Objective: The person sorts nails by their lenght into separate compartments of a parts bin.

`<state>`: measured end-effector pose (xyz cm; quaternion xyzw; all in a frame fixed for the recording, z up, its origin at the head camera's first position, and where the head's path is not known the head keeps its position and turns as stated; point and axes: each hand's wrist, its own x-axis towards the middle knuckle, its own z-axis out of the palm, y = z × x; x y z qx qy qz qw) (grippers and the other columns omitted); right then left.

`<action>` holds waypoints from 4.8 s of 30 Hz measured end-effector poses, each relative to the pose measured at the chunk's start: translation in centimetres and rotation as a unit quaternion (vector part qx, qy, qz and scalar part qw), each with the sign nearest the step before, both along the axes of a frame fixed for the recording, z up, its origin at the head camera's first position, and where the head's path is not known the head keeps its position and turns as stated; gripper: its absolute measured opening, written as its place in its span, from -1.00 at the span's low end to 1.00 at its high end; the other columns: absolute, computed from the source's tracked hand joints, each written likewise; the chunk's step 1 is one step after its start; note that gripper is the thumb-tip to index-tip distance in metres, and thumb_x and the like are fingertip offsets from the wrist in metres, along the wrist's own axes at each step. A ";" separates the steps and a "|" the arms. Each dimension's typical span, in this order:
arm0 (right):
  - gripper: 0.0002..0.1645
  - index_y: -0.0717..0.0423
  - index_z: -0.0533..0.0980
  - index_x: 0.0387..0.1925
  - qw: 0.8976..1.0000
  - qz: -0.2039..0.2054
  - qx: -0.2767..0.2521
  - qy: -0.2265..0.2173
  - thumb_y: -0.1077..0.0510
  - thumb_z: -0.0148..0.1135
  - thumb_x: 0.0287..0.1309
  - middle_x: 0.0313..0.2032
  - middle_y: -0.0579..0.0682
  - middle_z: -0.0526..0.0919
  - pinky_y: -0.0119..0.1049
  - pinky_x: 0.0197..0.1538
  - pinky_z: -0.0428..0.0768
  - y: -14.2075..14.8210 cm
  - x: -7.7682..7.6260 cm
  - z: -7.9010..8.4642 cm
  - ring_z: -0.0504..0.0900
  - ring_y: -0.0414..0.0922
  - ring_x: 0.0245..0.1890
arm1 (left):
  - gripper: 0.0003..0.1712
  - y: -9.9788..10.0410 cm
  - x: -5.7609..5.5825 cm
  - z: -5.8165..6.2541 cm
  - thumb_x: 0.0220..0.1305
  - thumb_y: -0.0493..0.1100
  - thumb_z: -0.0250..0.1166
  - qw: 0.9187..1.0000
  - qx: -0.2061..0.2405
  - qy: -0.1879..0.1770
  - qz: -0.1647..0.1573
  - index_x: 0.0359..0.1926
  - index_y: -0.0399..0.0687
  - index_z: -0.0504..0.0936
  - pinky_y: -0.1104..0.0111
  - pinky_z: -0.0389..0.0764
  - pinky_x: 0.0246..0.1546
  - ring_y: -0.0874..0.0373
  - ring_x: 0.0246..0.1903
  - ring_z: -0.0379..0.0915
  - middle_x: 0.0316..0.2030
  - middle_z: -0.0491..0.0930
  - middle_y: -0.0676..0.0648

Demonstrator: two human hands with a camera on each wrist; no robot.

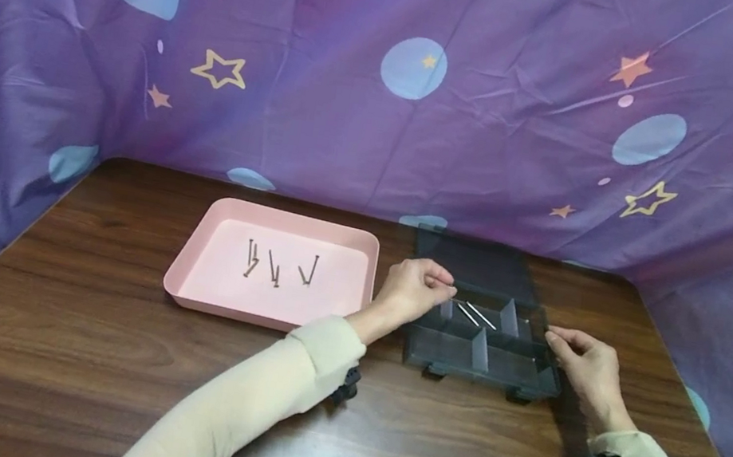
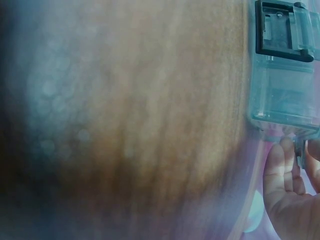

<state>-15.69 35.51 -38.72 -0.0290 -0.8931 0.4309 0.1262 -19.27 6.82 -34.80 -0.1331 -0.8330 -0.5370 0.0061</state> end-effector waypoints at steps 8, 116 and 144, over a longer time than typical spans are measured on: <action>-0.62 0.45 0.56 -0.19 1.000 -0.004 0.000 -0.003 0.12 0.19 0.22 -0.45 -0.69 0.49 -0.54 -0.54 0.45 0.0 0.0 0.1 0.45 -0.44 -0.59 | -0.81 -4.7 0.4 0.8 0.15 -0.14 0.32 0.998 0.036 -0.047 0.017 -0.22 -0.12 0.67 0.49 0.51 -0.32 0.17 -0.32 0.57 -0.31 0.69 -0.09; -0.58 0.47 0.54 -0.18 1.000 -0.007 -0.012 -0.011 0.10 0.18 0.22 -0.48 -0.52 0.58 -0.54 -0.53 0.45 0.0 -0.2 -0.1 0.42 -0.47 -0.59 | -0.88 -23.9 -1.0 -2.9 -0.14 -0.21 0.30 0.941 -0.273 -0.076 0.186 -0.53 -0.15 0.72 0.15 0.49 -0.19 -0.03 -0.34 0.52 -0.47 0.69 -0.09; -0.61 0.54 0.52 -0.16 1.000 -0.004 -0.010 -0.007 0.18 0.18 0.22 -0.52 -0.42 0.60 -0.55 -0.55 0.41 0.1 -0.3 -0.4 0.39 -0.46 -0.62 | -0.79 -23.6 -1.2 -2.5 -0.10 -0.23 0.25 0.932 -0.316 -0.076 0.163 -0.77 -0.03 0.50 0.36 0.33 -0.48 0.16 -0.59 0.27 -0.76 0.37 0.08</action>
